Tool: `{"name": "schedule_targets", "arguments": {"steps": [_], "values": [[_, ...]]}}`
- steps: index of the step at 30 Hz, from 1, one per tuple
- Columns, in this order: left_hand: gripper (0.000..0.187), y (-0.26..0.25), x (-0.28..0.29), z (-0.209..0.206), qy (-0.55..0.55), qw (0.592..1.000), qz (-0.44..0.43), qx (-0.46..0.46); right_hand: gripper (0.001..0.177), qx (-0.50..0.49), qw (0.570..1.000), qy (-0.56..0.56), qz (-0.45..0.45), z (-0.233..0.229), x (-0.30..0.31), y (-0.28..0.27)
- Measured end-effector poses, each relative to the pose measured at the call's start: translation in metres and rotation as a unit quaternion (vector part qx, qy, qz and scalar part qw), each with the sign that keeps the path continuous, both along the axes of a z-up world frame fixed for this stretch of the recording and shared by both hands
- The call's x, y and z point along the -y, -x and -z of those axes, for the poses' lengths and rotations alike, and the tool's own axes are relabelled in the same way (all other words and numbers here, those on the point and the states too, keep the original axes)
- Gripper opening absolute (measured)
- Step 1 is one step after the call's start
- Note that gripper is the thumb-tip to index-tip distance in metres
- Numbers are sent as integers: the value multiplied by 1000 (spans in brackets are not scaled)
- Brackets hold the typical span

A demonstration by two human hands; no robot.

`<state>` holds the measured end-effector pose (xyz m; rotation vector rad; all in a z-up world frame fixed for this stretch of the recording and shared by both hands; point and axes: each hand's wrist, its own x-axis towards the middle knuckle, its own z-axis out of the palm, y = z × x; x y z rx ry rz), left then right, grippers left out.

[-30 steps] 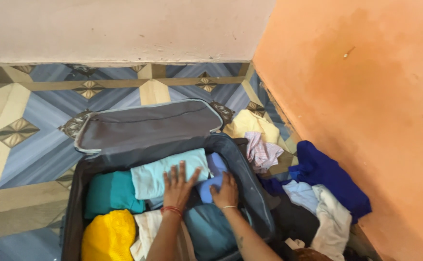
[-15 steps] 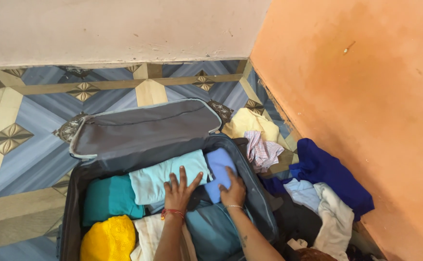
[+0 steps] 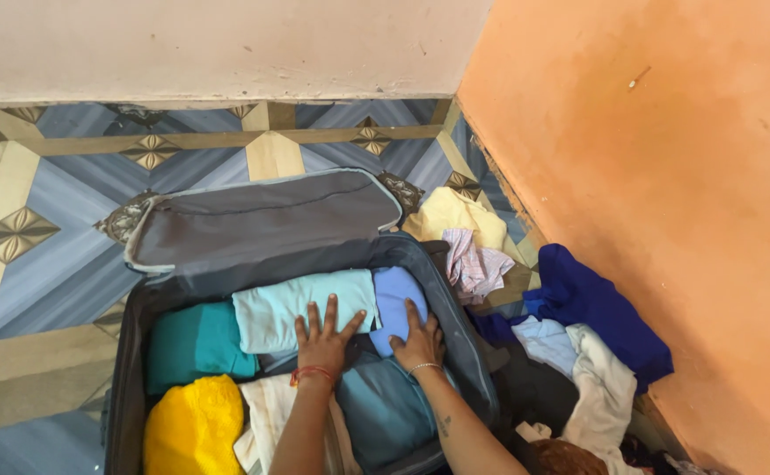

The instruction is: The person folds various clothing items and places them into an open suitcase. They handle a light blue shirt, black pants, and a blue garment, arranging them neatly inside the suitcase.

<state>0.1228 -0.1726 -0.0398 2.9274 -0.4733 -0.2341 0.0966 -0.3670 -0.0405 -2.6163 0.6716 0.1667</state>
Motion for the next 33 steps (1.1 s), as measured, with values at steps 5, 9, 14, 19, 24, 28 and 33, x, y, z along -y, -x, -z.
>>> {"name": "schedule_targets", "arguments": {"steps": [5,9,14,19,24,28,33], "values": [[60,-5,-22,-15,85,994,19,-59,80,98,984,108,-101,18,-3,21],[49,6,-58,-13,166,985,11,-50,73,134,958,-6,-253,12,4,48],[70,63,-93,-31,87,975,-105,-179,111,-101,953,-48,-282,-34,-17,80],[95,112,-92,-54,-3,965,-167,-204,130,-213,940,-8,-266,-70,-49,102],[85,140,-69,-65,-47,992,-11,-113,125,-238,949,14,-207,-69,-55,110],[99,152,-49,-61,-59,968,55,-237,134,-249,947,20,-204,-59,-53,107],[100,145,-43,-46,-132,968,75,-200,147,-258,946,29,-196,-46,-49,105]]}}
